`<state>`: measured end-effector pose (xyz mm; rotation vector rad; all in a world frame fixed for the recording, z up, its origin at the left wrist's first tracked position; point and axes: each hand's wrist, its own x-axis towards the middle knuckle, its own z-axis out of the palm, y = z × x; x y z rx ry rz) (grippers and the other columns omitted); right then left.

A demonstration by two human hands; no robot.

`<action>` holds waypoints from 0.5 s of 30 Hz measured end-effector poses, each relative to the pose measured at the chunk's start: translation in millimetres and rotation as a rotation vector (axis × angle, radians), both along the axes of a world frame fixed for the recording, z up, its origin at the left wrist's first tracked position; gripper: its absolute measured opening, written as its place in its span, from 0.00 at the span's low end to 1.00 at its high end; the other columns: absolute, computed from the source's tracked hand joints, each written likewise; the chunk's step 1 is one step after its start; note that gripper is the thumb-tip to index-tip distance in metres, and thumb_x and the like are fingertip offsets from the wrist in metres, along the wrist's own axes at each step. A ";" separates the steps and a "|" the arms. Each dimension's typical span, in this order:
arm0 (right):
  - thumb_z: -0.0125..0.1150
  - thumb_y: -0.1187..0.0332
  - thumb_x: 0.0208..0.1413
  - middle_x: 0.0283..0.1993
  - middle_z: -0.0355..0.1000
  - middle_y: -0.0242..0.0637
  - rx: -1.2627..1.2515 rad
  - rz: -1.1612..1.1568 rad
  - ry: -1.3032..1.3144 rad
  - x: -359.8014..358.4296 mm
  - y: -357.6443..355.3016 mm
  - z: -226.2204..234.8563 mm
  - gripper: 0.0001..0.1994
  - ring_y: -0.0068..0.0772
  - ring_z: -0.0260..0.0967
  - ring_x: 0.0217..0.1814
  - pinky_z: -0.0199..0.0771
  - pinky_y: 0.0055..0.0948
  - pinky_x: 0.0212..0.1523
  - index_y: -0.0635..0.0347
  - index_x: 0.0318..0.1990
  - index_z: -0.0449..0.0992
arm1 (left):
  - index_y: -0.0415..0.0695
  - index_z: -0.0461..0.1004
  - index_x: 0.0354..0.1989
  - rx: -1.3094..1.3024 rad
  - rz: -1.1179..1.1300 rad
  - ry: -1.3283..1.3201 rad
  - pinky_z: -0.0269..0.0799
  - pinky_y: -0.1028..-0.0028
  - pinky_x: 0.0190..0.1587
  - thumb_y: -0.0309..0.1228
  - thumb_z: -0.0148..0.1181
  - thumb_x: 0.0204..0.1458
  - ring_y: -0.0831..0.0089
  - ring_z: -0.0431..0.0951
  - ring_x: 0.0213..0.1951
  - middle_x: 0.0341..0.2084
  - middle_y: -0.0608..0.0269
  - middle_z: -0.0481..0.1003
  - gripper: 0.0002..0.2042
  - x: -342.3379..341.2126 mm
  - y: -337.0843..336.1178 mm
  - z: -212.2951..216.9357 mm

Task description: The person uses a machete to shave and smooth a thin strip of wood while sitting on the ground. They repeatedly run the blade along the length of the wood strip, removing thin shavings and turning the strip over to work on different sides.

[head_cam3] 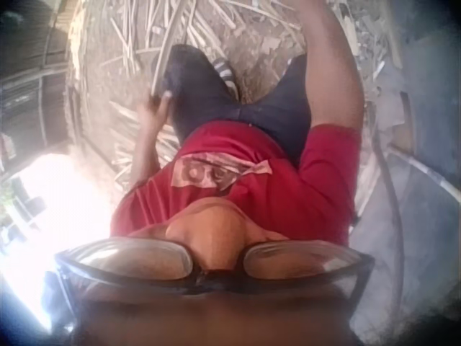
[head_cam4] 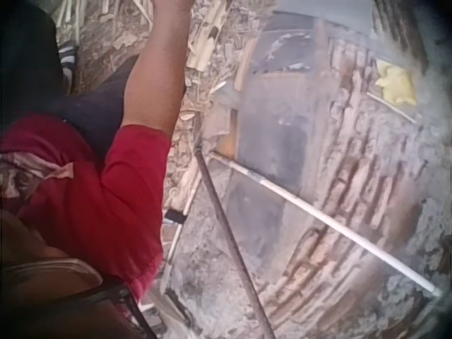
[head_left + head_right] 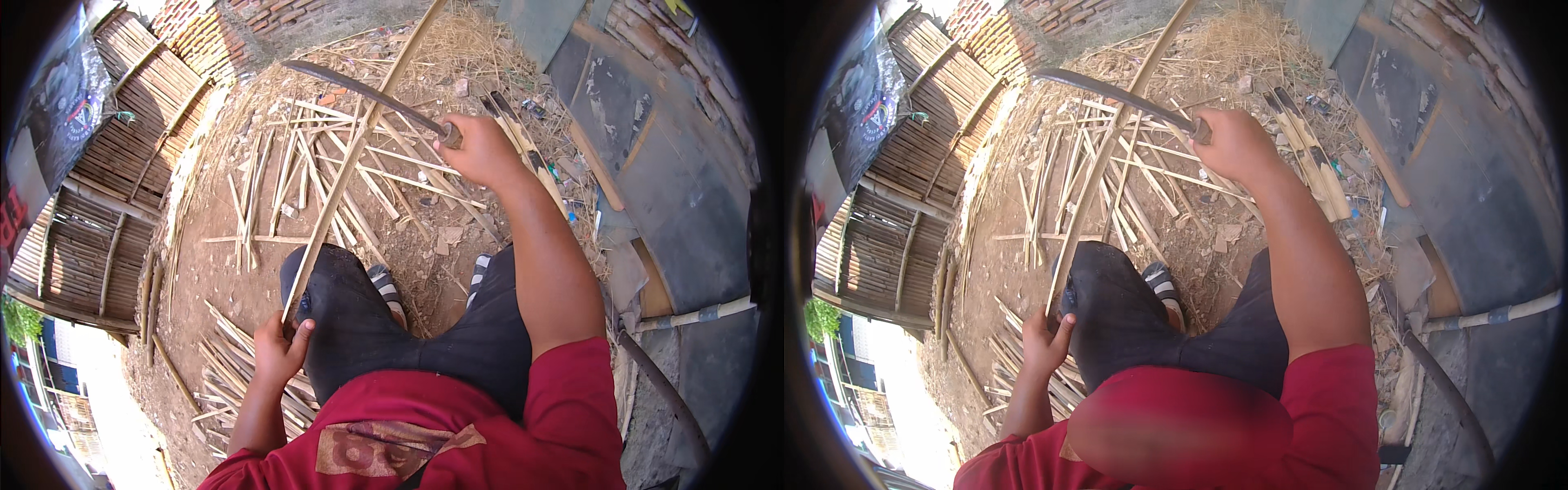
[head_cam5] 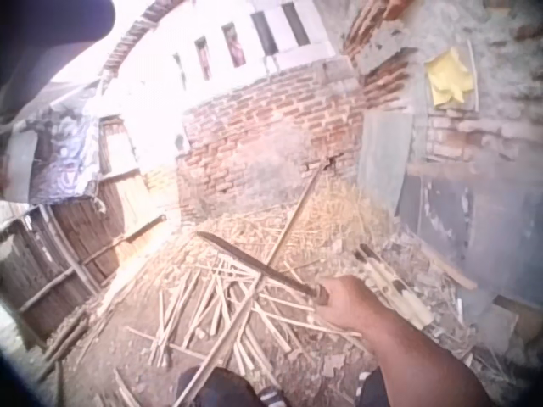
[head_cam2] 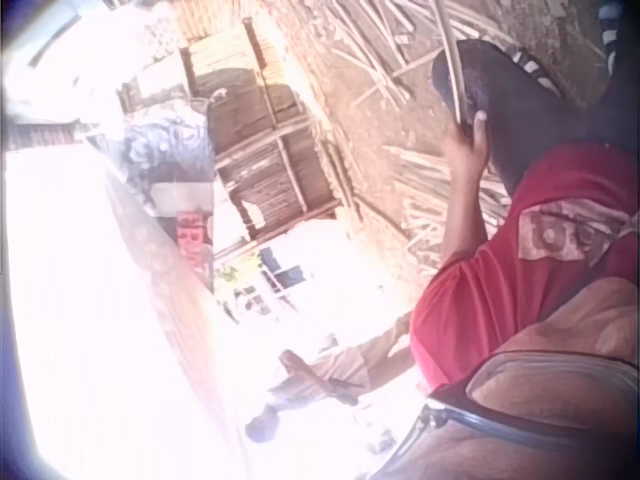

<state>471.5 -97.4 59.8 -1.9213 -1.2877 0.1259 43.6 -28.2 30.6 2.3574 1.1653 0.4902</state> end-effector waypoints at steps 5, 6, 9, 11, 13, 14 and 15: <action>0.69 0.65 0.51 0.31 0.80 0.45 -0.125 0.266 -0.396 -45.4 0.9 2.1 0.11 0.52 0.79 0.35 0.78 0.46 0.39 0.58 0.41 0.81 | 0.36 0.73 0.33 0.019 -0.029 0.113 0.67 0.70 0.25 0.40 0.69 0.59 0.76 0.71 0.19 0.16 0.63 0.73 0.18 -4.1 -2.2 1.9; 0.70 0.65 0.51 0.31 0.80 0.45 -0.143 0.273 -0.418 -45.5 -3.5 11.5 0.12 0.52 0.79 0.36 0.78 0.45 0.39 0.59 0.42 0.81 | 0.35 0.74 0.33 -0.006 -0.030 0.111 0.66 0.70 0.25 0.39 0.69 0.59 0.76 0.70 0.20 0.16 0.64 0.72 0.18 -9.9 -0.7 1.3; 0.69 0.65 0.52 0.31 0.79 0.45 -0.031 0.066 -0.149 -9.5 -14.7 9.0 0.12 0.52 0.80 0.37 0.78 0.45 0.40 0.58 0.42 0.81 | 0.35 0.75 0.36 -0.068 -0.034 0.076 0.65 0.72 0.25 0.39 0.69 0.59 0.78 0.69 0.20 0.16 0.65 0.71 0.17 -26.1 4.5 2.9; 0.68 0.66 0.52 0.30 0.79 0.45 0.114 -0.116 -0.052 11.9 -15.7 7.6 0.10 0.51 0.80 0.38 0.77 0.45 0.39 0.57 0.42 0.81 | 0.34 0.76 0.38 -0.100 -0.007 0.028 0.65 0.73 0.25 0.39 0.69 0.59 0.80 0.68 0.21 0.16 0.66 0.71 0.17 -27.6 4.6 3.8; 0.68 0.67 0.51 0.30 0.79 0.45 0.020 0.017 -0.062 0.6 -12.0 5.4 0.10 0.51 0.80 0.38 0.77 0.46 0.39 0.56 0.41 0.81 | 0.35 0.73 0.32 -0.091 -0.006 -0.037 0.64 0.72 0.23 0.39 0.70 0.58 0.79 0.67 0.19 0.15 0.64 0.70 0.18 -22.4 3.1 1.6; 0.68 0.67 0.50 0.30 0.79 0.45 -0.029 0.087 -0.066 -13.3 -9.6 6.3 0.10 0.51 0.80 0.38 0.77 0.46 0.39 0.56 0.40 0.81 | 0.35 0.72 0.29 -0.089 -0.001 -0.069 0.64 0.72 0.23 0.40 0.71 0.58 0.78 0.67 0.19 0.14 0.62 0.70 0.19 -22.3 1.5 -2.3; 0.67 0.69 0.48 0.29 0.78 0.45 -0.025 0.212 -0.207 -25.7 -5.0 0.4 0.08 0.51 0.80 0.37 0.77 0.46 0.38 0.54 0.38 0.81 | 0.33 0.76 0.39 -0.119 -0.009 0.015 0.64 0.74 0.25 0.38 0.68 0.60 0.81 0.68 0.21 0.18 0.67 0.73 0.17 -23.0 5.0 -3.8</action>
